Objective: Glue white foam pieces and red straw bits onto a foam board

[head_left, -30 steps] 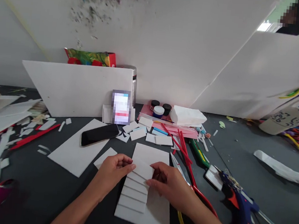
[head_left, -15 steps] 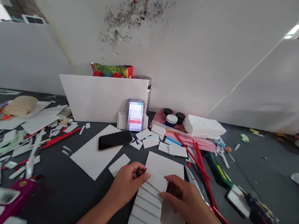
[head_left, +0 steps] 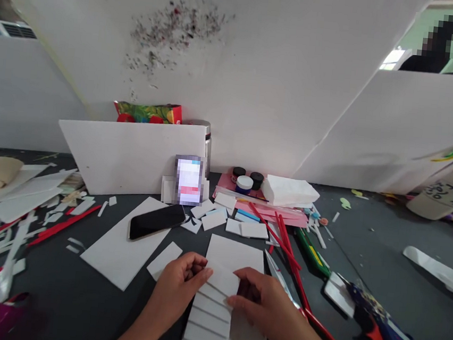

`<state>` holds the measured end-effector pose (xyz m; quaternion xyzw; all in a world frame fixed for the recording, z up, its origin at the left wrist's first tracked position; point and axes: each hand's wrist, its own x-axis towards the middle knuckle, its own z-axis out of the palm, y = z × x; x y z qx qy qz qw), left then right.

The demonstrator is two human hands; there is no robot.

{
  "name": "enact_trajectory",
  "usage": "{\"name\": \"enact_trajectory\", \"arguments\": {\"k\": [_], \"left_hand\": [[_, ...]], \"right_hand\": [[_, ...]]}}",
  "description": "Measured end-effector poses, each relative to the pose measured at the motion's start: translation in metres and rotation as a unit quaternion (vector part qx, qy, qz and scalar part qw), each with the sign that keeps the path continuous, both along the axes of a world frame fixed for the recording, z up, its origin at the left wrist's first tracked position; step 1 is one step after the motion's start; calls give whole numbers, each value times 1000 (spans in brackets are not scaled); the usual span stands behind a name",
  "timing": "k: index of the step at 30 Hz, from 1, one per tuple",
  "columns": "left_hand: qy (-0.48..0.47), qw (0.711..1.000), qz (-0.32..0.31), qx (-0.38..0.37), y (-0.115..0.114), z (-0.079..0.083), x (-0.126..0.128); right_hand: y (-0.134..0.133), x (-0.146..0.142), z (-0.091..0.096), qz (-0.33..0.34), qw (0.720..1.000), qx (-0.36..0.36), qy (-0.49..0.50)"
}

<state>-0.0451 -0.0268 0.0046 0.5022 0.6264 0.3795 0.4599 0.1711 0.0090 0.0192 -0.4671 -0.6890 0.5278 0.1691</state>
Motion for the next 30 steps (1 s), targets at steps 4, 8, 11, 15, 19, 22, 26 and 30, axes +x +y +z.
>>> {"name": "enact_trajectory", "arguments": {"k": [4, 8, 11, 15, 19, 22, 26, 30], "left_hand": [[6, 1000, 0, -2, 1, 0, 0], [-13, 1000, 7, -8, 1, -1, 0], [-26, 1000, 12, -4, 1, -3, 0], [-27, 1000, 11, -9, 0, -3, 0], [-25, 999, 12, -16, 0, -1, 0], [-26, 999, 12, -17, -1, 0, 0], [-32, 999, 12, -19, 0, -1, -1], [-26, 999, 14, -18, 0, -2, -1]], "right_hand": [[0, -1, 1, -7, 1000, 0, 0], [0, -1, 3, -8, 1000, -8, 0], [0, -1, 3, -4, 1000, 2, 3], [0, 0, 2, -4, 1000, -14, 12], [-2, -1, 2, -8, 999, -29, 13], [-2, -1, 2, -14, 999, -29, 24], [-3, 0, 3, -12, 1000, -14, 20], [-3, 0, 3, -9, 1000, -3, 16]]}}
